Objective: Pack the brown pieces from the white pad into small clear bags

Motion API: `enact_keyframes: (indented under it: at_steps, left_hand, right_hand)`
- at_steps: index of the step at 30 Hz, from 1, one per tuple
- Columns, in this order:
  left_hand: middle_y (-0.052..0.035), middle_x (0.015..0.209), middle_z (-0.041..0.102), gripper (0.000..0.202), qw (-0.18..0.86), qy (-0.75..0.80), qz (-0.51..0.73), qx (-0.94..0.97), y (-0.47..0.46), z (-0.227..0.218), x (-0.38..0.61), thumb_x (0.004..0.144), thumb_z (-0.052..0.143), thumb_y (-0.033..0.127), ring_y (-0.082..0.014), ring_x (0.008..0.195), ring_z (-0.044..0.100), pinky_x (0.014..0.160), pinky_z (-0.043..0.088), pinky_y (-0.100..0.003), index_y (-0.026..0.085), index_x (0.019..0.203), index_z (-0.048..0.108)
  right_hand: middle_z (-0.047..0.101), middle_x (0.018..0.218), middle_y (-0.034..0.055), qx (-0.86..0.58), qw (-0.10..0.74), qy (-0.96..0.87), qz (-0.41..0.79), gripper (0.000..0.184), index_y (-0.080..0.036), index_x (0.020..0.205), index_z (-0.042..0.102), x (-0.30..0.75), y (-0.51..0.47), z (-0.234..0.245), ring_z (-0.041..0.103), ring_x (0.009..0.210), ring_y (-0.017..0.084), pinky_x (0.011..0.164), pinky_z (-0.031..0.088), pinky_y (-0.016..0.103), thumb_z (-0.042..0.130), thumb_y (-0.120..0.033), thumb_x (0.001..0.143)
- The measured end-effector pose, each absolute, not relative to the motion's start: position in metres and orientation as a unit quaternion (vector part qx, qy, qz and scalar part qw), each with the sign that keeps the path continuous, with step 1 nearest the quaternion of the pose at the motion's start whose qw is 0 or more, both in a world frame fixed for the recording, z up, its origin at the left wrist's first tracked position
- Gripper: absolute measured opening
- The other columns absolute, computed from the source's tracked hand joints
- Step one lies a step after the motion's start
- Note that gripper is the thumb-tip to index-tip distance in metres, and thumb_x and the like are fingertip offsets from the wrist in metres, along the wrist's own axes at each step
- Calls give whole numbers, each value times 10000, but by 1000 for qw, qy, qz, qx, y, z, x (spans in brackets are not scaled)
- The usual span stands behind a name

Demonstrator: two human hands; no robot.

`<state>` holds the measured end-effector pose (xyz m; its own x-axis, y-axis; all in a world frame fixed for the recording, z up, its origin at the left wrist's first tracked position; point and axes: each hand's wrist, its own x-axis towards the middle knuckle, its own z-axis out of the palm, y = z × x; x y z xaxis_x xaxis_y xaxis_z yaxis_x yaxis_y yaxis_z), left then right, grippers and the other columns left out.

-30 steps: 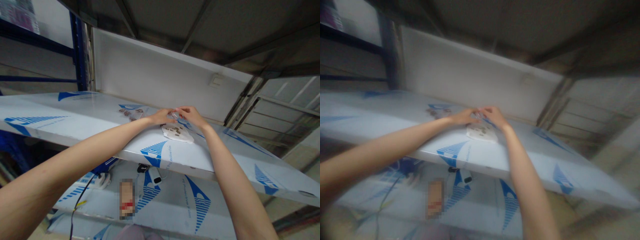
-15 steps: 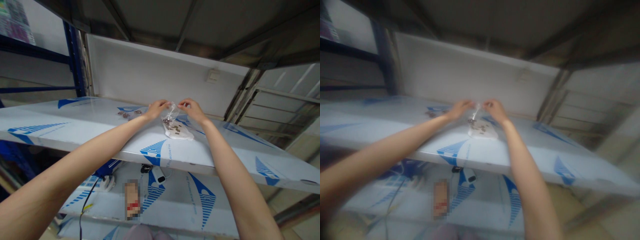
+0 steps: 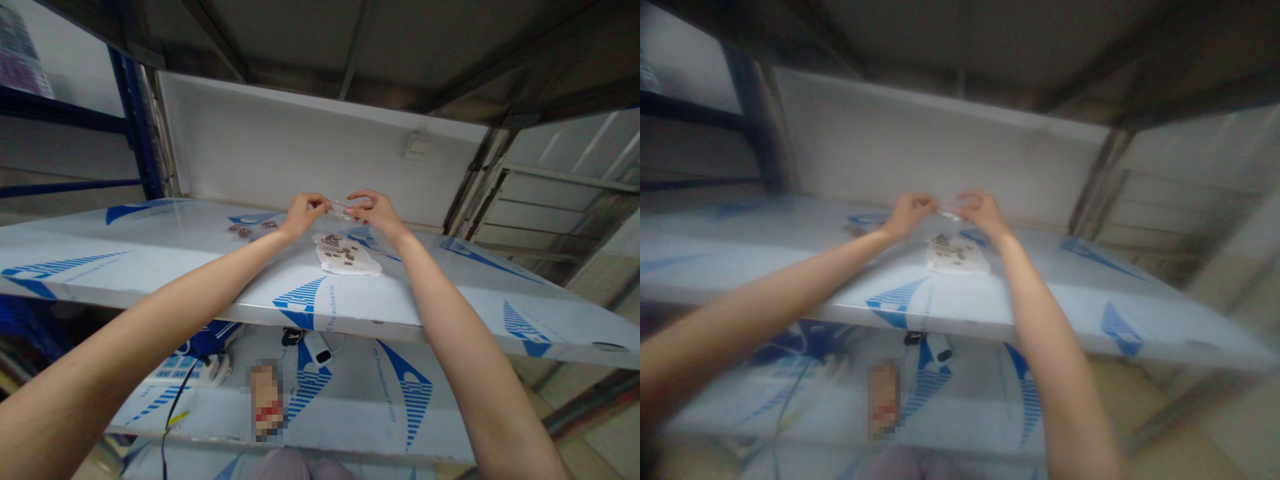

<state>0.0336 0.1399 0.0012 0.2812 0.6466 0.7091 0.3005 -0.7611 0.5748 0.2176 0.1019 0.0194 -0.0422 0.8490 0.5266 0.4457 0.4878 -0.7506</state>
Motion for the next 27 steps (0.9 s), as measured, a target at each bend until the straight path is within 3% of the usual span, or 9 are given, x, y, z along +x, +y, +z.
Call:
enact_keyframes:
  at_steps: [4,10,19,27]
  left_hand:
    - [-36,755,682,162,170,304,525,777,136,2,37,790,538,203,-152,763,578,770,420,-264,135,706,659]
    - [-27,717,667,215,203,273,499,797,133,0,38,819,541,274,-145,729,574,738,416,-262,132,696,645]
    - [-46,777,689,191,233,223,494,807,134,-1,38,826,536,265,-149,776,613,770,433,-267,131,805,670]
    - [-49,755,710,177,178,249,497,812,132,4,37,803,587,271,-162,764,615,765,425,-277,139,731,681]
  right_hand:
    - [564,600,-26,-479,516,-679,210,361,-177,839,529,217,99,23,493,551,108,535,392,250,757,-243,566]
    - [480,573,-71,-460,503,-703,201,434,-216,815,447,220,97,24,467,549,107,527,354,245,758,-313,529]
    - [544,640,-51,-448,491,-718,205,449,-227,834,422,217,96,22,515,634,131,593,374,259,734,-382,550]
    - [583,657,-39,-449,496,-716,199,481,-230,833,425,217,96,22,550,645,135,592,400,251,773,-386,540]
